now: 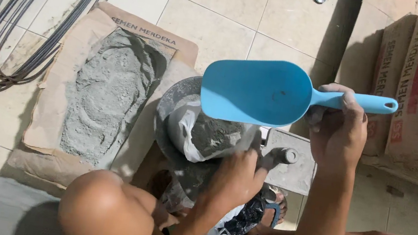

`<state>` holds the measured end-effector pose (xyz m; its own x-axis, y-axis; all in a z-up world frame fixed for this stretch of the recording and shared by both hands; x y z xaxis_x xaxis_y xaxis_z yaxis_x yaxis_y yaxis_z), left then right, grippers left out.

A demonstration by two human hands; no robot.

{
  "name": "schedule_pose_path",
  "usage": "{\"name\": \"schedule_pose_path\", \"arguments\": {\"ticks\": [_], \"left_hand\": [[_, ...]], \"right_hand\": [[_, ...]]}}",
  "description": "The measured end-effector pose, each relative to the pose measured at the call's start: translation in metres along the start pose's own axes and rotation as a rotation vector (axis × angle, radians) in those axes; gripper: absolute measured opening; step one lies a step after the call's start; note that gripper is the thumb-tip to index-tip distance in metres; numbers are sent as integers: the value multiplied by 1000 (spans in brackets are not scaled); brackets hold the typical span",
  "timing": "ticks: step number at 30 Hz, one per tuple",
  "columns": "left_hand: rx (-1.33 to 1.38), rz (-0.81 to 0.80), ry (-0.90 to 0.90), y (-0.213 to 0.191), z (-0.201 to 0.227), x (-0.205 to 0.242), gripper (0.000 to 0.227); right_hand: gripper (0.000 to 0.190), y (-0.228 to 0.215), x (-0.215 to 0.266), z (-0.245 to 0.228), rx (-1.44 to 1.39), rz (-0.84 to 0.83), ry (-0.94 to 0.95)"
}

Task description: Scooping cement powder from a bag into a bucket using a plastic scoop

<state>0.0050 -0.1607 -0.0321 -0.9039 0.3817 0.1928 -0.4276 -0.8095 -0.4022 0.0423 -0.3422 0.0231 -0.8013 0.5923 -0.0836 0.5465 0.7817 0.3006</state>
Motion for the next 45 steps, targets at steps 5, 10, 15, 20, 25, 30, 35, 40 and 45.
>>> {"name": "schedule_pose_path", "arguments": {"ticks": [5, 10, 15, 20, 25, 30, 35, 40, 45], "left_hand": [[-201, -2, -120, -57, -34, 27, 25], [-236, 614, -91, -141, -41, 44, 49], [-276, 312, -354, -100, -97, 15, 51], [-263, 214, -245, -103, -83, -1, 43], [-247, 178, -147, -91, -112, -6, 35], [-269, -3, -175, -96, -125, 5, 25], [-265, 28, -152, -97, -132, 9, 17], [-293, 1, -139, -103, -122, 4, 16], [-253, -72, -243, -99, -122, 11, 17]], "right_hand": [[33, 13, 12, -3, -121, -49, 57], [38, 50, 2, 10, -58, -62, 113], [23, 128, -25, 57, 74, -214, 235], [41, 245, -13, 115, 433, -818, 115], [36, 314, 18, 199, 683, -1176, -88], [48, 352, 63, 246, 817, -1388, -147], [47, 356, 78, 317, 888, -1404, -380], [51, 358, 63, 312, 881, -1338, -470], [32, 352, 62, 281, 726, -1269, -62]]}}
Point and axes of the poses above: each hand's wrist, its own x-axis away from the middle knuckle, its own y-axis out of the palm, z = x × y, the point moved 7 cm from there along -x, towards the middle knuckle, and after that the axes turned 12 degrees about z, right-handed, at the moved point
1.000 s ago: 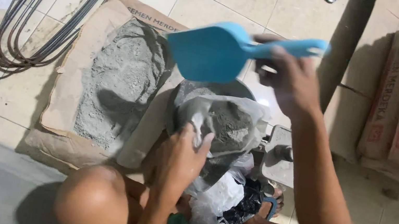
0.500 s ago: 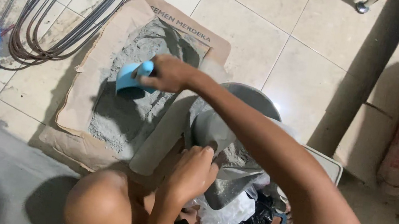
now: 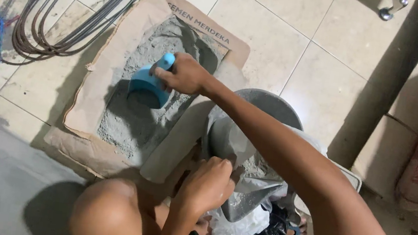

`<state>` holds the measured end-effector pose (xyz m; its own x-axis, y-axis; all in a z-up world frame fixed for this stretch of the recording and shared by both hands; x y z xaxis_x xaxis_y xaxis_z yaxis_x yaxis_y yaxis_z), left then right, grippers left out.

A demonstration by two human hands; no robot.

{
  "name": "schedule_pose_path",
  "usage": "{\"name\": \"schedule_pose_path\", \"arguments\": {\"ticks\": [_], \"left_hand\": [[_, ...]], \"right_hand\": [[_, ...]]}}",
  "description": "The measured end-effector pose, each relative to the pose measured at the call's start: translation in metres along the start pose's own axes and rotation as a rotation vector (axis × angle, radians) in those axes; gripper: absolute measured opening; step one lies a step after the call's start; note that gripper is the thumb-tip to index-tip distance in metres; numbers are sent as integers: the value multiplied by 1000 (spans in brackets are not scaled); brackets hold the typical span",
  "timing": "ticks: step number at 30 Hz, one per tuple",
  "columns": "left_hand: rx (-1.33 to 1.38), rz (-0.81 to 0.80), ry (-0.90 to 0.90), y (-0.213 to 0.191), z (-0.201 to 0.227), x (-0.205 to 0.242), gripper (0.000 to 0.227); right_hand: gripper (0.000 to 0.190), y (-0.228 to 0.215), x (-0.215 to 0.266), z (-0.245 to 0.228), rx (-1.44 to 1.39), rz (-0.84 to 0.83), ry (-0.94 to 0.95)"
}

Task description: Scooping cement powder from a bag into a bucket using a plastic scoop

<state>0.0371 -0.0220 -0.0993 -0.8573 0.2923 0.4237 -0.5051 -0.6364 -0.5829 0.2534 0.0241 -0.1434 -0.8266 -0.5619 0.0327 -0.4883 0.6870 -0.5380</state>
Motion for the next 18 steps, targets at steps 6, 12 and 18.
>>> {"name": "schedule_pose_path", "arguments": {"ticks": [6, 12, 18], "left_hand": [[14, -11, 6, -5, 3, 2, 16], [13, 15, 31, -3, 2, 3, 19], [-13, -41, -7, 3, -2, -2, 17]], "right_hand": [[31, -23, 4, -7, -209, 145, 287], [32, -13, 5, 15, -287, 135, 494], [35, -10, 20, 13, -352, 237, 550]]}}
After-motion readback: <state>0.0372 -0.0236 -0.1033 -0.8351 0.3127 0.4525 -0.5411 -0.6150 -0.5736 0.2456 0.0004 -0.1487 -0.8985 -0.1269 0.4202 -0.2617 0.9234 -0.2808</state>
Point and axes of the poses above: each hand's wrist, its own x-axis away from the middle knuckle, its own y-axis out of the palm, z = x × y, the point moved 7 cm from there along -x, towards the middle knuckle, and after that the axes turned 12 degrees about z, right-handed, at the moved point
